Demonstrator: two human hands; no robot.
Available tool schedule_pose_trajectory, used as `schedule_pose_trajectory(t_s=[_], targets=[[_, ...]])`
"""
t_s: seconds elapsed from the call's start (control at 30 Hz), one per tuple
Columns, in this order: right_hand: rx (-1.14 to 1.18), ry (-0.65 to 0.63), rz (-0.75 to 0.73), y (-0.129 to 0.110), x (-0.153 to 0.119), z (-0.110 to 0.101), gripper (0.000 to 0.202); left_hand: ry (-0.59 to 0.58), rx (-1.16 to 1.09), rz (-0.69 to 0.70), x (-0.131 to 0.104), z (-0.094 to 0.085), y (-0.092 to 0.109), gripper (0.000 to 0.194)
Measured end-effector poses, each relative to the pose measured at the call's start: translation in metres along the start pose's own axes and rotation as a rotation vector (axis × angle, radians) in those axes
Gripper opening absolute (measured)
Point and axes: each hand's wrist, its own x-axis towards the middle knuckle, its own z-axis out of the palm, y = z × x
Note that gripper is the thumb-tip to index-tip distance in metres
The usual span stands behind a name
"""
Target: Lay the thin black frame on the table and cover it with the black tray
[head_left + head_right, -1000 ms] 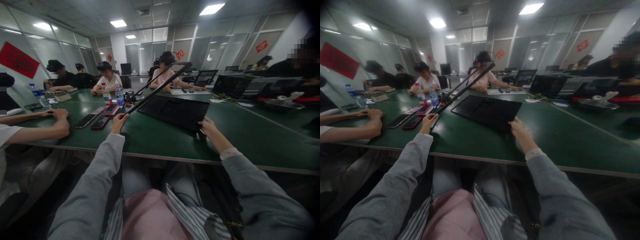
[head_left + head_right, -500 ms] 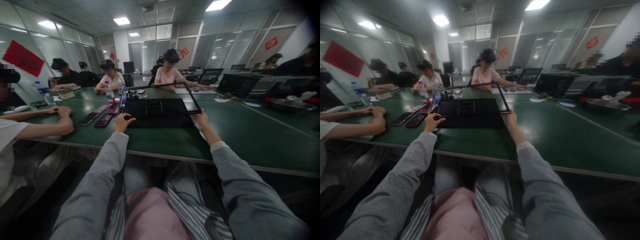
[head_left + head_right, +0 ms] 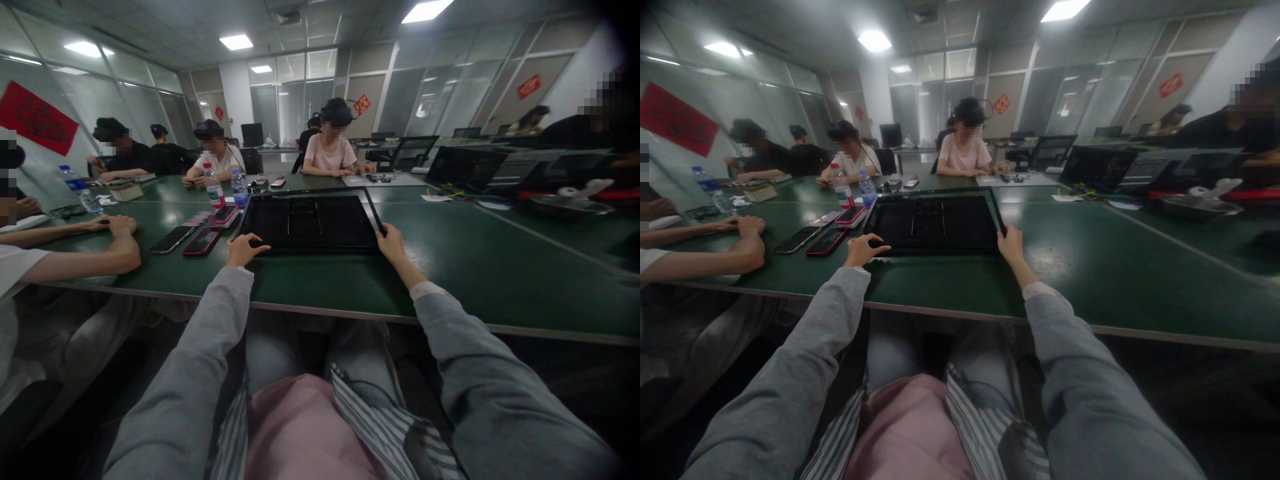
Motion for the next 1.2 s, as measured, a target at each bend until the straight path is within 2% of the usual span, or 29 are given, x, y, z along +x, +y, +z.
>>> schedule_pose_trajectory(t_s=[0.1,0.33,0.47,0.63,0.73,0.87,1.2], targets=[[0.014,0.080,-0.024,0.001,0.000,0.004,0.041,-0.062,0.060,-0.015,-0.001,-0.003,0.003,0.041],[-0.033,0.025,-0.014,0.010,0.001,0.011,0.040,-0.107,0.079,0.027,-0.006,-0.009,0.006,0.038],[-0.103,-0.035,0.050,0.013,0.000,0.013,0.047,0.008,0.084,-0.026,-0.007,-0.009,0.007,0.037],[-0.111,-0.056,0.061,0.011,-0.001,0.014,0.052,0.214,0.131,-0.323,-0.001,-0.008,-0.002,0.051],[-0.088,-0.051,0.052,0.010,-0.001,0.014,0.050,0.165,0.079,-0.427,0.005,-0.006,-0.010,0.052],[-0.092,-0.071,0.049,0.009,0.000,0.013,0.049,0.064,0.053,-0.412,0.010,-0.002,-0.016,0.048],[0.017,-0.107,0.118,0.007,-0.002,0.010,0.047,0.111,-0.007,-0.424,0.010,-0.005,-0.016,0.042]])
